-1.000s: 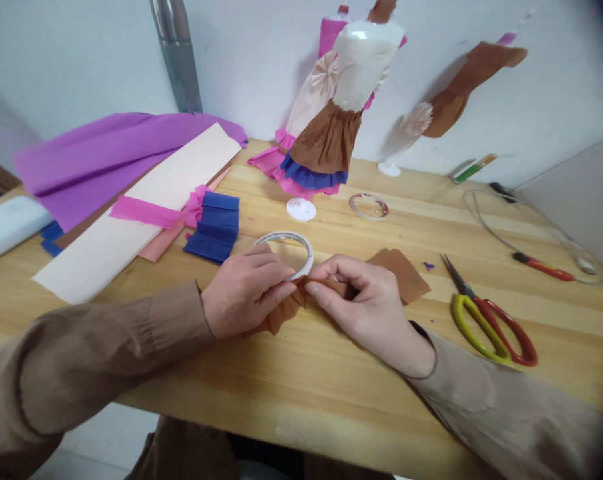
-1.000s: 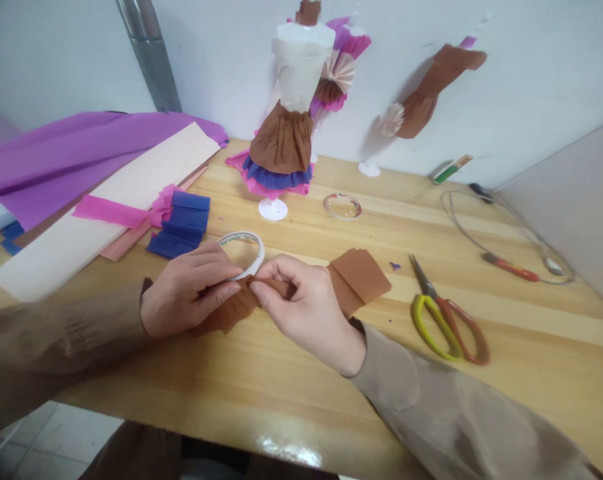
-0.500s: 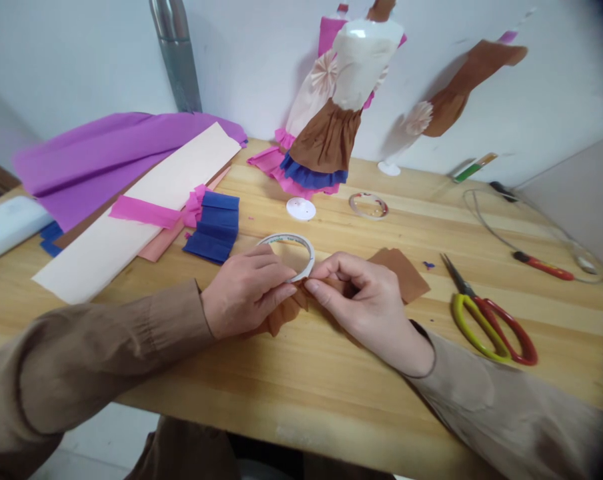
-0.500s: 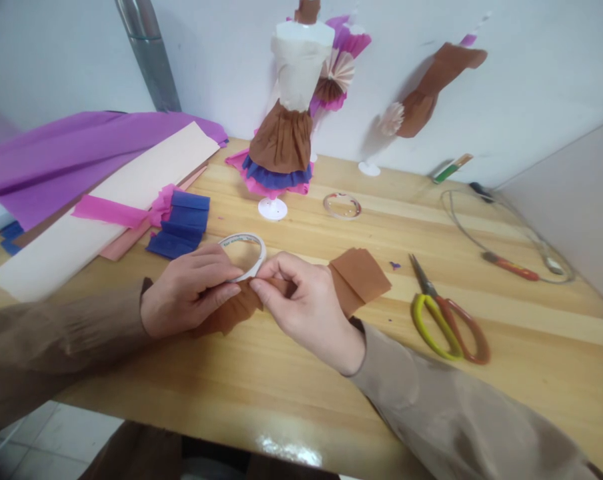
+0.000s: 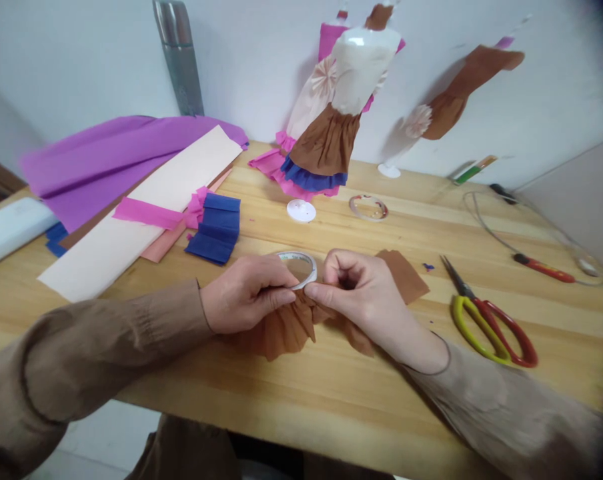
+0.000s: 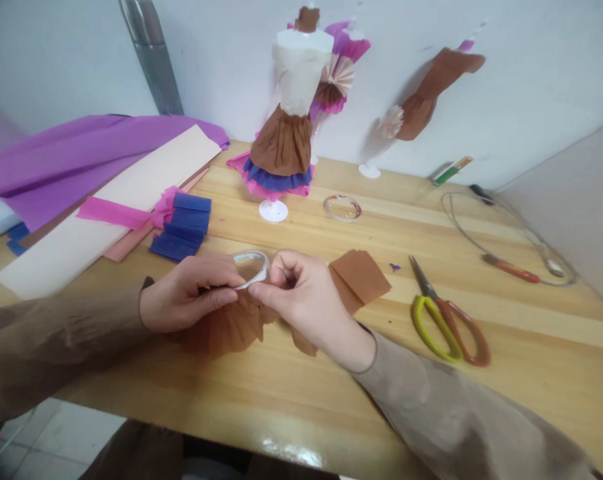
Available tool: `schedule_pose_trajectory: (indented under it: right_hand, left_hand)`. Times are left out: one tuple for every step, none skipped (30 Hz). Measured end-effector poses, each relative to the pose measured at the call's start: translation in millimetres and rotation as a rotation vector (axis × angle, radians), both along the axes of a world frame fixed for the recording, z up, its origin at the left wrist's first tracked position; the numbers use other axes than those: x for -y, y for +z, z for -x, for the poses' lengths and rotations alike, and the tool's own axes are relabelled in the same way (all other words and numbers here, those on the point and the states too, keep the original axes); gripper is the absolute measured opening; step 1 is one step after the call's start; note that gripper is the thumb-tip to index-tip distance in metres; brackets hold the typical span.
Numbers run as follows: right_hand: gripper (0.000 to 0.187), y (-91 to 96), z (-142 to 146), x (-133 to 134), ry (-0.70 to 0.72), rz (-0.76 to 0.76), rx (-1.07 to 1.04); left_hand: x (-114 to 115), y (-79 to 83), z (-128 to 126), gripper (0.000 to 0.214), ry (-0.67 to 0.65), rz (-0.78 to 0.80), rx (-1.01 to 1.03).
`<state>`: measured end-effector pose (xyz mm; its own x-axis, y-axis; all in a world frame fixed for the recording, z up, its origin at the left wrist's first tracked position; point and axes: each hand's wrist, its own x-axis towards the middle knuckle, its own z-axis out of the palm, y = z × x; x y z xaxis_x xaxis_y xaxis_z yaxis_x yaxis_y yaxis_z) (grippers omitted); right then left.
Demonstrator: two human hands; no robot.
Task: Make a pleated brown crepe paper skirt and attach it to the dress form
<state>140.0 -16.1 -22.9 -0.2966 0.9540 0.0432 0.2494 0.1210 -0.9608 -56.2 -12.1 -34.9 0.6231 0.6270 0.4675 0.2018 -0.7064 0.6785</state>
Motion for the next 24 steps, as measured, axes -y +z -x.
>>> schedule_pose_trajectory:
  right_hand:
    - [0.037,1.9,-1,0,0.017,-0.01,0.006]
    - [0.036,4.0,-3,-1,0.038,-0.026,0.012]
    - [0.035,6.1,-4,-1,0.06,-0.046,0.016]
    - [0.033,8.1,-6,-1,0.078,-0.067,0.019]
    - [0.032,9.8,-7,-1,0.095,-0.087,0.021]
    - [0.031,11.3,-9,-1,0.103,-0.108,0.027]
    - [0.03,12.4,-10,-1,0.103,-0.126,0.04]
    - [0.029,13.3,-11,-1,0.095,-0.146,0.061]
    - [0.027,13.9,-11,-1,0.087,-0.165,0.09]
    - [0.026,14.5,-12,-2,0.082,-0.186,0.123]
    - [0.024,15.0,-12,-2,0.083,-0.206,0.156]
    - [0.021,15.6,-12,-3,0.089,-0.22,0.189]
    - [0.019,16.2,-13,-4,0.102,-0.228,0.221]
    - [0.018,16.8,-13,-4,0.12,-0.226,0.253]
    - [0.016,17.1,-14,-5,0.14,-0.217,0.283]
    - [0.016,17.1,-14,-6,0.161,-0.204,0.307]
    - [0.015,16.8,-15,-6,0.18,-0.19,0.326]
    - [0.016,16.2,-15,-7,0.194,-0.177,0.335]
    - [0.016,15.4,-16,-7,0.202,-0.164,0.331]
    - [0.016,14.5,-16,-7,0.205,-0.147,0.313]
    - [0.015,13.7,-16,-6,0.21,-0.128,0.281]
    - [0.013,13.0,-16,-6,0.219,-0.111,0.244]
    - [0.012,12.7,-16,-5,0.227,-0.097,0.208]
    - [0.011,12.5,-15,-4,0.233,-0.088,0.182]
  left_hand:
    - [-1,0.7,1,0.021,-0.002,0.068,0.009]
    - [-1,1.3,2,0.02,-0.004,0.133,0.019]
    - [-2,1.9,3,0.019,-0.002,0.186,0.032]
    - [-3,2.3,4,0.018,-0.005,0.225,0.045]
    - [-3,2.6,4,0.018,-0.008,0.247,0.053]
    - [-4,2.7,5,0.018,-0.008,0.255,0.056]
    - [-5,2.7,6,0.018,-0.006,0.254,0.055]
    - [-6,2.4,7,0.018,-0.002,0.248,0.051]
    - [-7,2.0,7,0.018,0.002,0.236,0.045]
    - [-8,1.5,8,0.018,0.005,0.22,0.039]
    - [-8,1.0,8,0.018,0.008,0.2,0.034]
    - [-9,0.6,9,0.018,0.008,0.177,0.031]
    - [-9,0.2,9,0.018,0.011,0.154,0.029]
    - [-9,-0.1,9,0.018,0.012,0.13,0.026]
    - [-9,-0.3,10,0.017,0.013,0.108,0.02]
    - [-9,-0.4,10,0.017,0.013,0.089,0.013]
    - [-9,-0.5,9,0.017,0.013,0.071,0.004]
    - [-9,-0.5,9,0.016,0.015,0.054,-0.007]
    - [-9,-0.5,9,0.016,0.017,0.037,-0.018]
    - [-9,-0.6,9,0.016,0.021,0.023,-0.028]
    - [-9,-0.6,8,0.016,0.026,0.011,-0.034]
    - [-9,-0.6,8,0.016,0.03,0.003,-0.039]
    - [-9,-0.7,8,0.016,0.031,-0.002,-0.04]
    - [-9,-0.7,8,0.016,0.03,-0.005,-0.039]
